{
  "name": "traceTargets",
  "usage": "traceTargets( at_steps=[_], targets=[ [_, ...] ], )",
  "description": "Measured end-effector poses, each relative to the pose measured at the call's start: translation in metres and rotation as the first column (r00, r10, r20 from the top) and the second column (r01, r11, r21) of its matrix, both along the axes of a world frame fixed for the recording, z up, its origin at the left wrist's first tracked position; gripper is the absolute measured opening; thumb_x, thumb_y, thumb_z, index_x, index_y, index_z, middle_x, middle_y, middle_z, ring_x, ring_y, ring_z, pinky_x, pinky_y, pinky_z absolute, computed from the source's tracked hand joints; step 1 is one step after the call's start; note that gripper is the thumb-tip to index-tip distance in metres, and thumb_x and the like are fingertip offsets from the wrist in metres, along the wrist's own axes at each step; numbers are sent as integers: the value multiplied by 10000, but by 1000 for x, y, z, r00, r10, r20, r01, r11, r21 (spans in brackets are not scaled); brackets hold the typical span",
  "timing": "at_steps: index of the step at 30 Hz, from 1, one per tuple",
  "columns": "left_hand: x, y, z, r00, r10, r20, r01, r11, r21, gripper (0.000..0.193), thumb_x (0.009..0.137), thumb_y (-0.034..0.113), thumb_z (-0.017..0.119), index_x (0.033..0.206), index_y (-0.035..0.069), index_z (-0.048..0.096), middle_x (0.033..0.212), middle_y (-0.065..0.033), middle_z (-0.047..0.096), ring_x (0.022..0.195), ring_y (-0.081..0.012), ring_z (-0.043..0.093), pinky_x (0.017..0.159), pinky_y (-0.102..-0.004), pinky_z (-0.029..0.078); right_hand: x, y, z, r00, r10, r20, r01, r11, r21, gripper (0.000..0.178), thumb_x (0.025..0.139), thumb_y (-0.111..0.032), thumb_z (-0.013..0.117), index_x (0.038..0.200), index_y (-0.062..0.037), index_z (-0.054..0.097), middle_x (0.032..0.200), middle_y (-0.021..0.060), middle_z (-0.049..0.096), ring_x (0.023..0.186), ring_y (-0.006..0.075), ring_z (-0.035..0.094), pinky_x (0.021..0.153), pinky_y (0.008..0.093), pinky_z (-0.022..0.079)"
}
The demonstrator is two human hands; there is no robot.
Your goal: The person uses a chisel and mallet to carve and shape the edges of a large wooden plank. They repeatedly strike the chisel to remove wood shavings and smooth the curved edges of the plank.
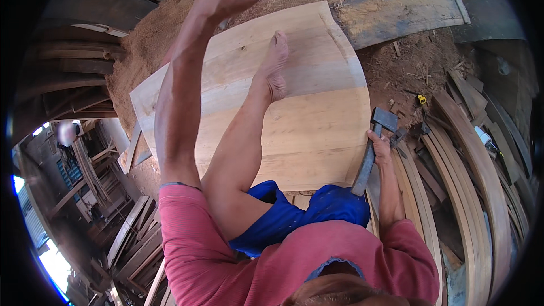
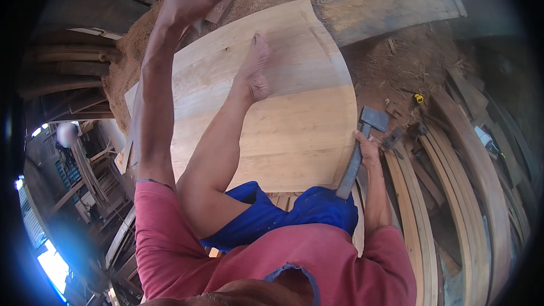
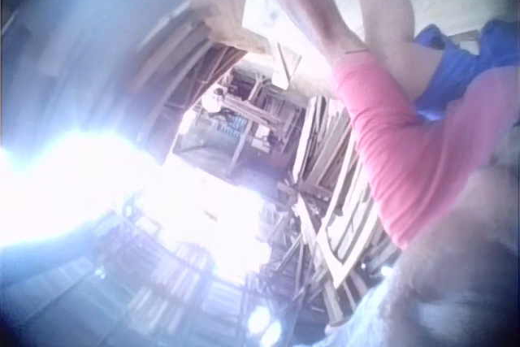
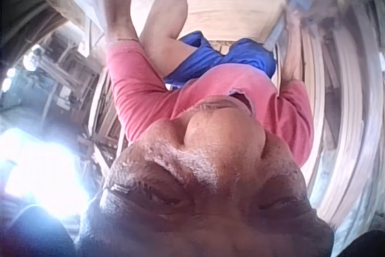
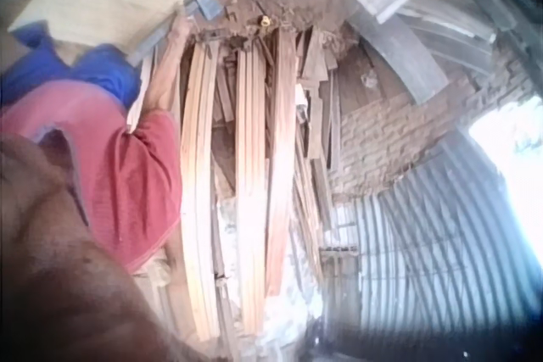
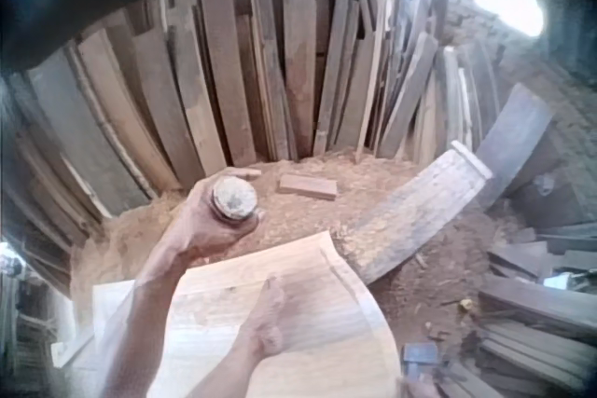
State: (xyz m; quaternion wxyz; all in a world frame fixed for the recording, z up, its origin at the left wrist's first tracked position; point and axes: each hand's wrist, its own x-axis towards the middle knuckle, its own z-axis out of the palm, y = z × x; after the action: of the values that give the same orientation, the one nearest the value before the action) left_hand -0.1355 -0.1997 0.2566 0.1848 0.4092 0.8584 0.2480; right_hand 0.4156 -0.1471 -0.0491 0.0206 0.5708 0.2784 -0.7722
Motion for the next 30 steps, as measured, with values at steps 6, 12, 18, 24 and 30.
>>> traceTargets(
  at_steps=[6, 12, 18, 24, 30],
  targets=[
    [63, 94, -28, 903, -221, 369, -84, 751, 655, 324, 842, 78, 836, 1106, 58, 650, 864, 34, 641, 803, -51, 596, 715, -215, 509, -7, 13, 13, 984, 84, 156, -145, 888, 437, 279, 899, -231, 775, 1037, -4, 690, 917, 37, 702, 780, 128, 626, 725, 300, 514],
    [68, 110, -147, 881, -134, 454, -238, 704, 670, 356, 807, 112, 862, 1078, 86, 631, 935, 15, 648, 869, -102, 629, 786, -281, 546, -69, 87, 110, 938, 249, 240, -346, 637, 689, 314, 874, -229, 758, 1066, 17, 723, 941, 42, 702, 888, 162, 609, 865, 327, 482],
    [45, 101, -190, 897, -150, 417, -184, 729, 659, 382, 805, 111, 843, 1109, 79, 614, 974, -11, 660, 898, -112, 639, 826, -291, 550, -168, 116, 200, 965, 120, -232, 156, 445, 882, 259, 944, -133, 708, 1142, 29, 674, 947, 108, 710, 805, 188, 649, 792, 342, 533],
    [28, 94, -199, 930, -121, 348, -173, 692, 701, 407, 769, 114, 840, 1105, 68, 615, 984, -17, 663, 907, -121, 639, 832, -304, 548, -215, 128, 249, 807, 327, -492, 323, 453, 831, 268, 1010, -98, 610, 1247, 22, 577, 908, 101, 604, 783, 195, 575, 768, 391, 520],
    [26, 94, -194, 934, -159, 321, -101, 742, 662, 431, 747, 135, 836, 1109, 62, 616, 962, -23, 657, 907, -132, 637, 834, -317, 543, -234, 122, 268, 781, 364, -508, 370, 384, 846, 277, 1022, -151, 606, 1238, 20, 575, 923, 113, 585, 782, 210, 567, 754, 402, 506]
  ],
)
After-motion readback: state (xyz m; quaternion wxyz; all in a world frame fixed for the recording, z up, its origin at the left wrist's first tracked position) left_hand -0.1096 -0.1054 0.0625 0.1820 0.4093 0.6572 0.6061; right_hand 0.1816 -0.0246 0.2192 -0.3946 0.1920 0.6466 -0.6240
